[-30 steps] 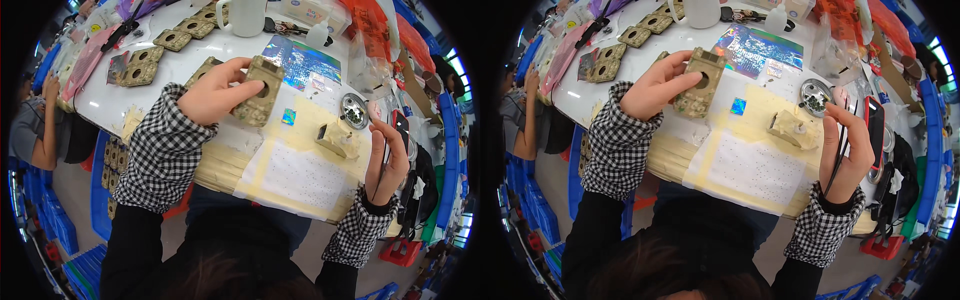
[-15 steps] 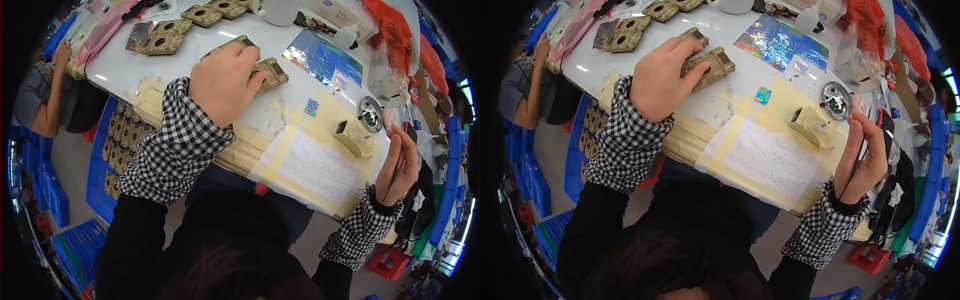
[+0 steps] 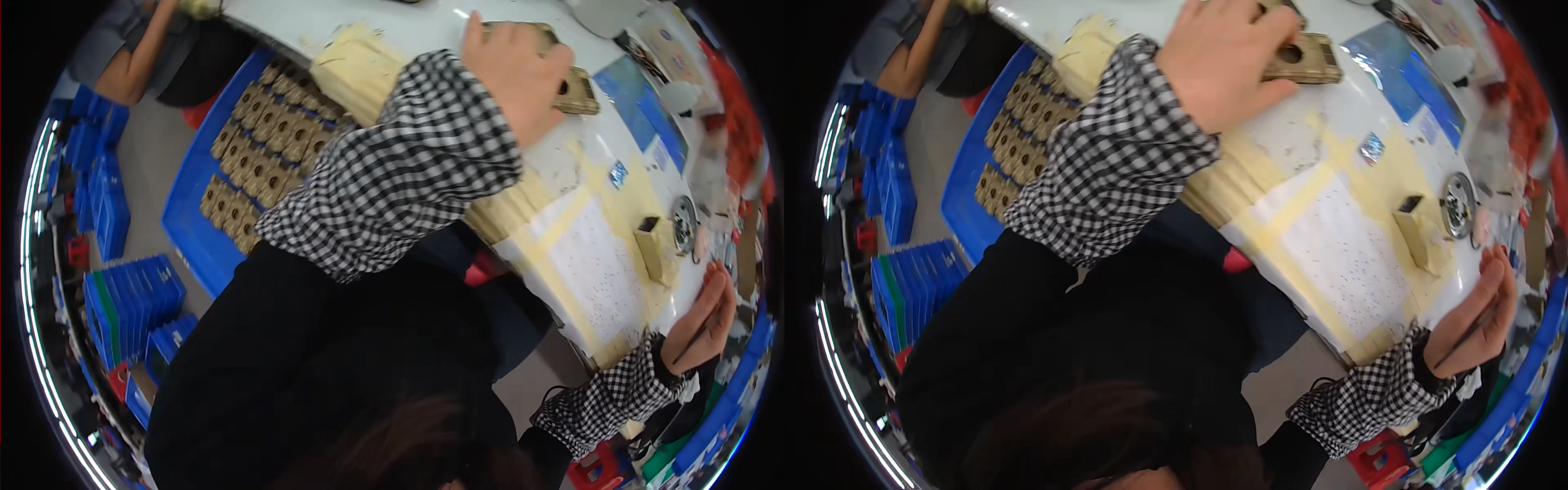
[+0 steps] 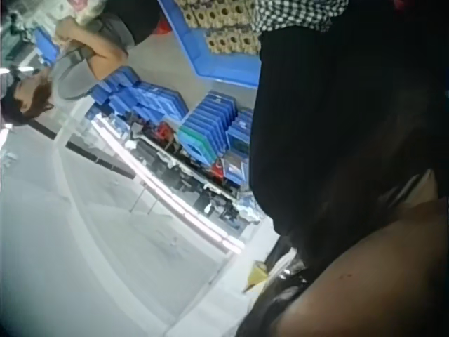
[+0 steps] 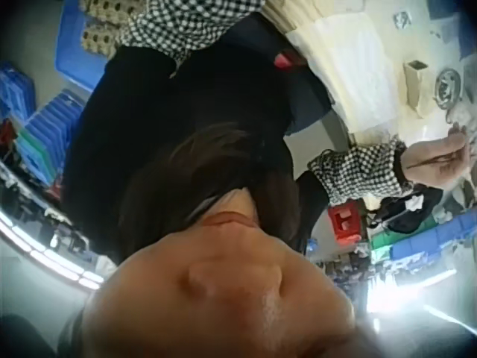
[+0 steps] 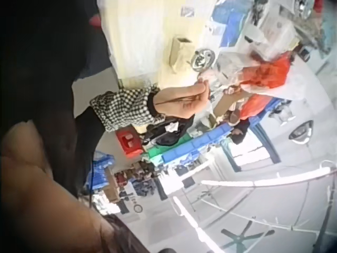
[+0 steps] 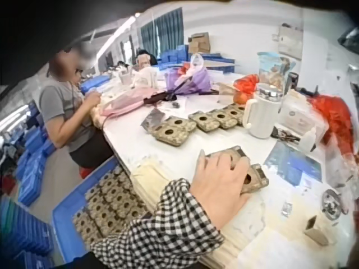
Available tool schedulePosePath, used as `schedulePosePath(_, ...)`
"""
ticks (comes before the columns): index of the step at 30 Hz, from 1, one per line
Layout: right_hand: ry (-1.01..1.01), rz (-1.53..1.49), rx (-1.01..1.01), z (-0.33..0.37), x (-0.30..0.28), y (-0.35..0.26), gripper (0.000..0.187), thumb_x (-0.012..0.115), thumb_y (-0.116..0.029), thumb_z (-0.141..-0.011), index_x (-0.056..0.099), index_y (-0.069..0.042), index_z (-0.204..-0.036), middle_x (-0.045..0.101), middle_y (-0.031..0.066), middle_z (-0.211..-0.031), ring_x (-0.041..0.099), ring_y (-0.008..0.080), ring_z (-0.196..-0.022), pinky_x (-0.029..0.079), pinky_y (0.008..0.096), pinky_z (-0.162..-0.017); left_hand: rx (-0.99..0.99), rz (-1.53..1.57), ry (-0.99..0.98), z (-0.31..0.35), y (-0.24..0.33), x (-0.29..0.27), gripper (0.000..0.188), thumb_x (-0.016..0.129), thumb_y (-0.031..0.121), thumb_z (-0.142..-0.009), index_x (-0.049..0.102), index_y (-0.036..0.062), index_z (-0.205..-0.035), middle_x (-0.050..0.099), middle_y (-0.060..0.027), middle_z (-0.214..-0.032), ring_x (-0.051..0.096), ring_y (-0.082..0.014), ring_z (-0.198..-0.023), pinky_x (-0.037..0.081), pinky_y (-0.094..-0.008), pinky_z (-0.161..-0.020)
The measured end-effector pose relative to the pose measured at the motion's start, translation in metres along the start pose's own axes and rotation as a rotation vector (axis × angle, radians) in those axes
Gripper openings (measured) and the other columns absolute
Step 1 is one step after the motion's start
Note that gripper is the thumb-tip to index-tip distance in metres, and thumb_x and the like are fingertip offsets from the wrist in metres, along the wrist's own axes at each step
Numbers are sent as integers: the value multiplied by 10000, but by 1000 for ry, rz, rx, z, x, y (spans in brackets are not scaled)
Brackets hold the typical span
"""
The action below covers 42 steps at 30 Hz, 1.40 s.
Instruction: Painting camouflage details onto toy tank hulls using a fine paintbrush.
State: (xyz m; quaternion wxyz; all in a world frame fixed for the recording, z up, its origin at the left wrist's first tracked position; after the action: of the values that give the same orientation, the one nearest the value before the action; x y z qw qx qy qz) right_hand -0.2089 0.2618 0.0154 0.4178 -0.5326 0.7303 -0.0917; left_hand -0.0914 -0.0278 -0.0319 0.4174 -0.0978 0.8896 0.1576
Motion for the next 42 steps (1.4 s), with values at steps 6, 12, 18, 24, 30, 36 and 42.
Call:
schedulePosePath(6,-66,30,-65,-1,1,7,254,451,-96,-956,542,111,-1071,597,169,-1094,586,199,-990,467,287,-897,28,22,-118,3,-10,7,384,713,289,-647,621,94,-965,582,-174,-929,526,-334,-975,213,-640,-1009)
schedulePosePath(12,-70,-35,-41,-7,2,17,283,468,-145,-954,566,88,-1081,615,151,-1073,594,188,-977,474,275,-884,87,212,30,27,-66,-109,375,723,217,-634,436,56,-815,477,-148,-798,466,-324,-857,381,-396,-788)
schedulePosePath(18,-5,131,-66,-2,-5,7,289,459,-132,-954,569,126,-1024,622,182,-1039,616,226,-941,496,312,-864,-377,-246,-81,127,-244,-171,581,710,533,-692,559,64,-1000,632,-129,-968,625,-243,-872,505,-323,-758)
schedulePosePath(24,25,154,-126,-1,-5,-8,289,455,-134,-954,584,117,-1014,630,169,-1032,616,231,-939,492,314,-860,-783,-383,-324,283,-378,-188,509,737,481,-682,555,86,-945,629,-115,-905,596,-213,-882,468,-338,-806)
schedulePosePath(30,76,188,-149,2,-11,-21,268,464,-111,-946,585,121,-1006,634,168,-1021,617,232,-929,495,308,-854,-1016,-275,-484,381,-441,-163,475,724,468,-703,548,106,-955,616,-123,-913,572,-230,-912,446,-377,-845)
schedulePosePath(36,50,172,-173,9,-25,-26,256,468,-103,-943,591,112,-1006,633,171,-1021,618,242,-937,497,312,-863,-991,-193,-712,395,-469,-143,450,706,466,-716,568,88,-915,608,-158,-937,562,-258,-867,455,-411,-783)
schedulePosePath(42,37,180,-157,12,-25,-17,258,466,-111,-946,595,102,-1010,631,167,-1027,618,230,-937,498,305,-863,-700,-221,-608,385,-460,-141,362,720,383,-729,555,77,-829,542,-97,-816,515,-235,-865,416,-366,-814)
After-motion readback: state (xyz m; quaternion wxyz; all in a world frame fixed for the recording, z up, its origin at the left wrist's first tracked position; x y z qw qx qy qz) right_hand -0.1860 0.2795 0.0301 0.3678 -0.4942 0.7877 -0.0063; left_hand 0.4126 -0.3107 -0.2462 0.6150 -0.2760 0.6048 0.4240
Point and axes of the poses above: each hand's wrist, its own z-axis away from the middle knuckle, its own x-axis out of the palm, y = z × x, the point moved 5 cm from there along -z, towards the middle knuckle
